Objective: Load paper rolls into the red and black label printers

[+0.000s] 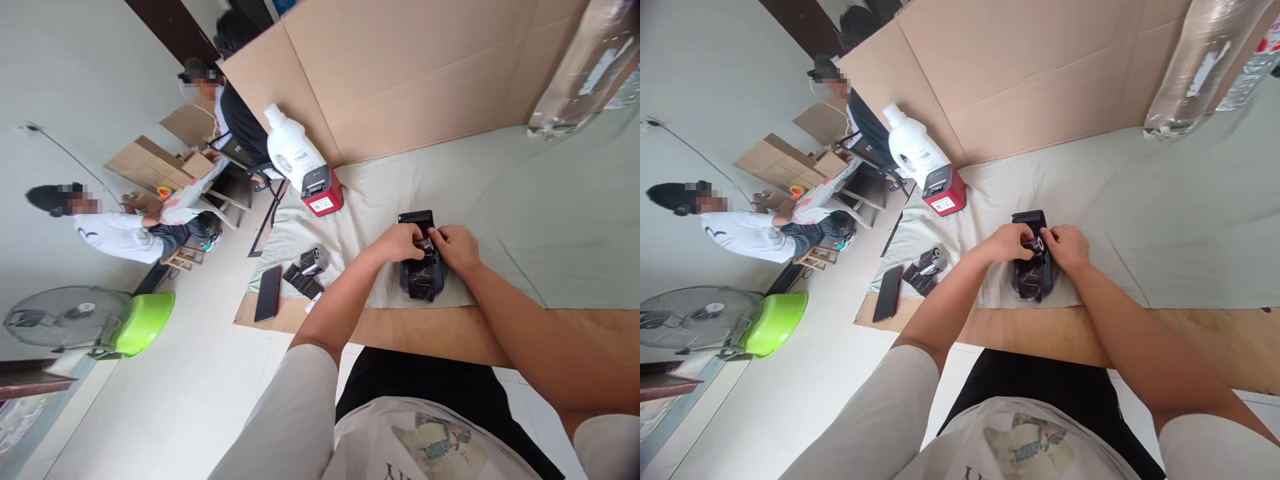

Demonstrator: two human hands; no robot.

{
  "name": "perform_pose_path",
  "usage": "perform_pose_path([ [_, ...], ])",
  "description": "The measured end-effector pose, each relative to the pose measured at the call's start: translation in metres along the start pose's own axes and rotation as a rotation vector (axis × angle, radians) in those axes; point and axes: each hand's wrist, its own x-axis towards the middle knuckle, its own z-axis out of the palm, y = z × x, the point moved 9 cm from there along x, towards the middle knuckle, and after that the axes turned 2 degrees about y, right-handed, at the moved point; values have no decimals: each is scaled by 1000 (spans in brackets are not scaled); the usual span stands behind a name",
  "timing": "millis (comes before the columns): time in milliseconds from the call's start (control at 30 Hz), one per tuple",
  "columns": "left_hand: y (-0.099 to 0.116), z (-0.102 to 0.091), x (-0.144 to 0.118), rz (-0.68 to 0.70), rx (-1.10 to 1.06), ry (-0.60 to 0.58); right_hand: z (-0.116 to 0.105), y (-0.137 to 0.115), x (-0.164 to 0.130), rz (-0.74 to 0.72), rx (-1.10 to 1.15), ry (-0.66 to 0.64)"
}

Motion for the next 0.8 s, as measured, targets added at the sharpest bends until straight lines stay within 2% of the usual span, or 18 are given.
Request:
perform_pose_path([
  [100,5,-23,-25,-16,-116,-83,-1,-1,-1,4,20,-28],
  [167,-3,-51,-47,-71,-127,-110,-2,-1,-2,4,37,-30],
  [233,-19,-93,-72,-147,-30,-62,-2,-1,-3,9,47,-26],
  [367,-55,-188,-128,-292,238,130,-2,-1,-2,-3,48,8],
  [467,-86,-227,-172,-484,452,115,0,0,-1,-7,29,3],
  [533,-107,-237,-197,-617,585,71,1,1,-1,-2,16,-5],
  [600,-125,-238,-212,-694,683,44,1,1,-1,0,15,0],
  [800,-158,-227,-219,-727,775,62,0,1,-1,0,26,-3],
])
